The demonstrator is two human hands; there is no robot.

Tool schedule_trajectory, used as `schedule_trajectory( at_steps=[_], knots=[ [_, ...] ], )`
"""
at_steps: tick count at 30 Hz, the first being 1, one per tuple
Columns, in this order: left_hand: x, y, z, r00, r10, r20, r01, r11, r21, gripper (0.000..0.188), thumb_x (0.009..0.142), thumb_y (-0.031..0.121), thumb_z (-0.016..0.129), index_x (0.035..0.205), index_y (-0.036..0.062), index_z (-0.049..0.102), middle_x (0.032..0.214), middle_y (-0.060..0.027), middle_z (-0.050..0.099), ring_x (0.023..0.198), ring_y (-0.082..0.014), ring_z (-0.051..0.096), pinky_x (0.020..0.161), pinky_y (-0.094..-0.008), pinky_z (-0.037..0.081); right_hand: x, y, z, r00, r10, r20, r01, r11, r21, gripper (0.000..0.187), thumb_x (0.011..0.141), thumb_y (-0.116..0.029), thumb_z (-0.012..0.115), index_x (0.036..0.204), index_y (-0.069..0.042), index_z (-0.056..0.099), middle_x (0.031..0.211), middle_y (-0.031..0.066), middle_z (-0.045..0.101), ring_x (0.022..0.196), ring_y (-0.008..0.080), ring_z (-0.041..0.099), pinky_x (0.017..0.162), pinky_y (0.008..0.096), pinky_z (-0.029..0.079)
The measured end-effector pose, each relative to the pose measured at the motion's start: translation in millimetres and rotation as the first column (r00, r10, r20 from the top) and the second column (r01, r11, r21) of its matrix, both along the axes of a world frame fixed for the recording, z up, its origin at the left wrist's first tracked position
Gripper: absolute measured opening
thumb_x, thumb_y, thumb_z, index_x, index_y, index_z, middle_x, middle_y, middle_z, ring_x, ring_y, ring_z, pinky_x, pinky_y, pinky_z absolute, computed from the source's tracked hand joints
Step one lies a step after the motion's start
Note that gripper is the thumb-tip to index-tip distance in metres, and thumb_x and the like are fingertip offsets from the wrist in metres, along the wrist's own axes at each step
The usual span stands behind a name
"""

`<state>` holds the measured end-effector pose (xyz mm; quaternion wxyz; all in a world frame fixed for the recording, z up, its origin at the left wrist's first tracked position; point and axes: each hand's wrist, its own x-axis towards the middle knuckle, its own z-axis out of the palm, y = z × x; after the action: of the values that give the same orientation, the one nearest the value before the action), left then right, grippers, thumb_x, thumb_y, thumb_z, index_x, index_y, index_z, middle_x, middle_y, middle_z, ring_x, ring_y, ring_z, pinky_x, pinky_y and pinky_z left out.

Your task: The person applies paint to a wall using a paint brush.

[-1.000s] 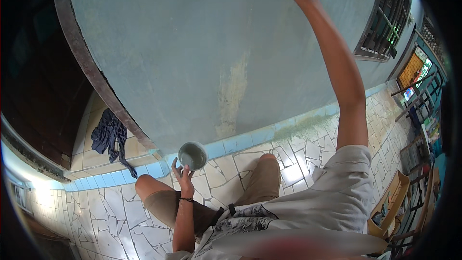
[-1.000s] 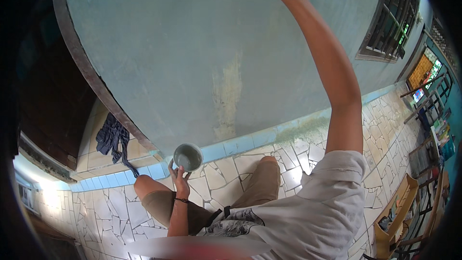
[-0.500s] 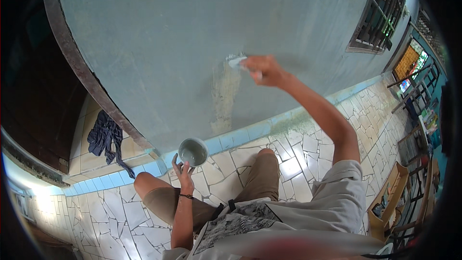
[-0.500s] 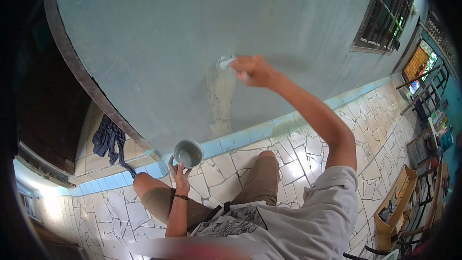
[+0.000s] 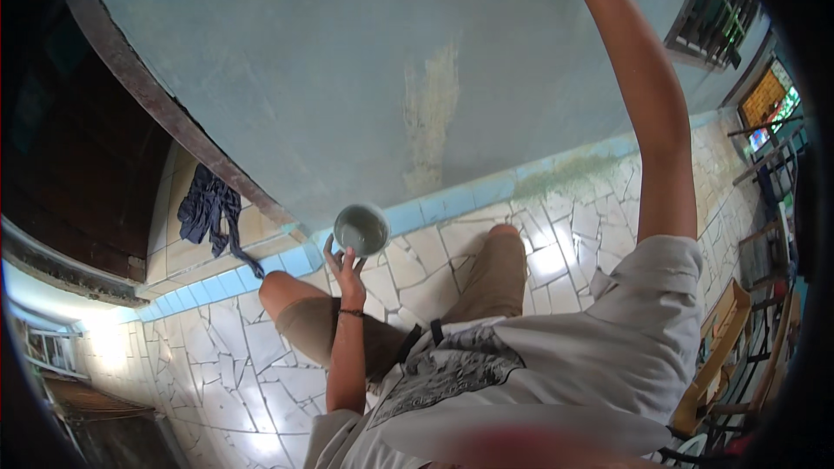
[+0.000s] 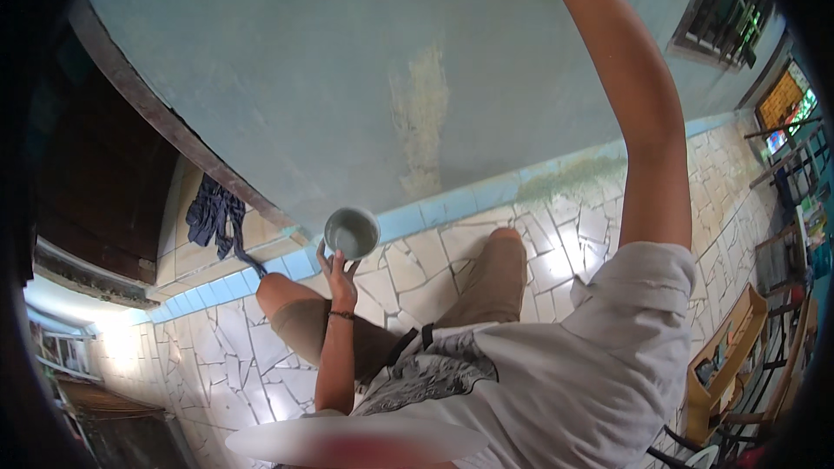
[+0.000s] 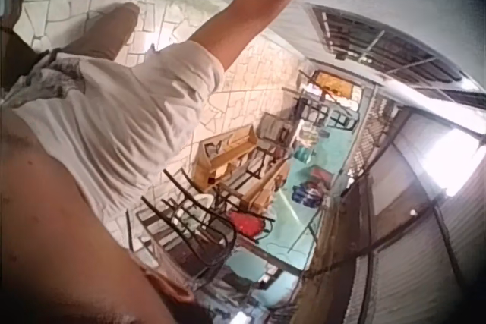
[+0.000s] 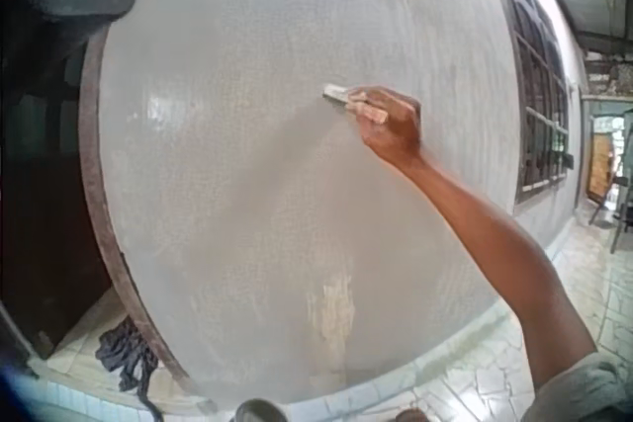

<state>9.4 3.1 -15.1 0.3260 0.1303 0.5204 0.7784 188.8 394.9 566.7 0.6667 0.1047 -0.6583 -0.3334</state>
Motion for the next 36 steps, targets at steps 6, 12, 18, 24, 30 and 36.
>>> schedule_trajectory(
  at_steps=[6,12,18,24,30,36],
  knots=[
    [4,1,8,0.997,0.046,0.055,-0.05,0.996,0.07,0.076,0.093,0.028,0.071,0.155,0.0215,0.028,0.136,-0.0141,0.044,0.13,-0.0305,0.045,0.102,-0.0562,0.045,0,39,-207,0.988,-0.099,0.118,0.127,0.959,-0.253,0.022,0.091,-0.029,0.074,0.09,-0.006,0.074,0.108,0.0118,0.076,0.097,0.0264,0.075,0.08,0.0333,0.062],
    [10,-4,15,0.998,-0.032,0.055,0.029,0.998,0.049,0.079,0.092,0.029,0.072,0.156,0.022,0.027,0.14,-0.0137,0.041,0.134,-0.0316,0.042,0.105,-0.0606,0.041,18,-7,-415,0.962,-0.022,0.274,0.129,0.916,-0.379,0.004,0.079,-0.01,0.072,0.083,-0.009,0.072,0.115,0.0088,0.074,0.112,0.0283,0.071,0.089,0.0387,0.062],
    [8,-6,11,0.997,0.029,0.069,-0.034,0.997,0.066,0.075,0.094,0.03,0.069,0.155,0.0214,0.025,0.139,-0.0143,0.04,0.135,-0.034,0.041,0.107,-0.0635,0.041,41,-43,-530,0.838,0.078,0.541,0.275,0.795,-0.541,0.017,0.071,-0.008,0.073,0.087,-0.008,0.067,0.115,0.0077,0.071,0.111,0.0265,0.071,0.094,0.0397,0.061],
    [9,-7,7,0.999,0.005,0.054,-0.009,0.998,0.067,0.071,0.096,0.029,0.068,0.154,0.0202,0.027,0.138,-0.0136,0.041,0.133,-0.0327,0.042,0.106,-0.0652,0.041,41,-42,-519,0.737,0.315,0.598,0.305,0.635,-0.71,0.025,0.076,-0.007,0.071,0.101,-0.009,0.066,0.106,0.0092,0.07,0.093,0.0288,0.071,0.072,0.0426,0.059],
    [9,-14,10,0.998,0.035,0.061,-0.037,0.999,0.027,0.074,0.096,0.03,0.07,0.155,0.0206,0.026,0.138,-0.0139,0.044,0.132,-0.0322,0.045,0.106,-0.0653,0.041,29,-10,-375,0.773,0.536,0.339,0.06,0.47,-0.88,0.017,0.088,-0.004,0.066,0.103,-0.009,0.072,0.082,0.0117,0.069,0.064,0.029,0.062,0.059,0.0368,0.05],
    [5,-13,8,0.996,0.034,0.08,-0.04,0.997,0.066,0.076,0.095,0.029,0.07,0.155,0.0203,0.025,0.141,-0.0142,0.043,0.134,-0.0322,0.044,0.105,-0.0639,0.043,35,16,-226,0.972,0.083,0.219,0.016,0.909,-0.417,0.028,0.077,0.007,0.076,0.102,-0.004,0.073,0.109,0.0113,0.077,0.093,0.0266,0.076,0.078,0.0332,0.062]
  ],
)
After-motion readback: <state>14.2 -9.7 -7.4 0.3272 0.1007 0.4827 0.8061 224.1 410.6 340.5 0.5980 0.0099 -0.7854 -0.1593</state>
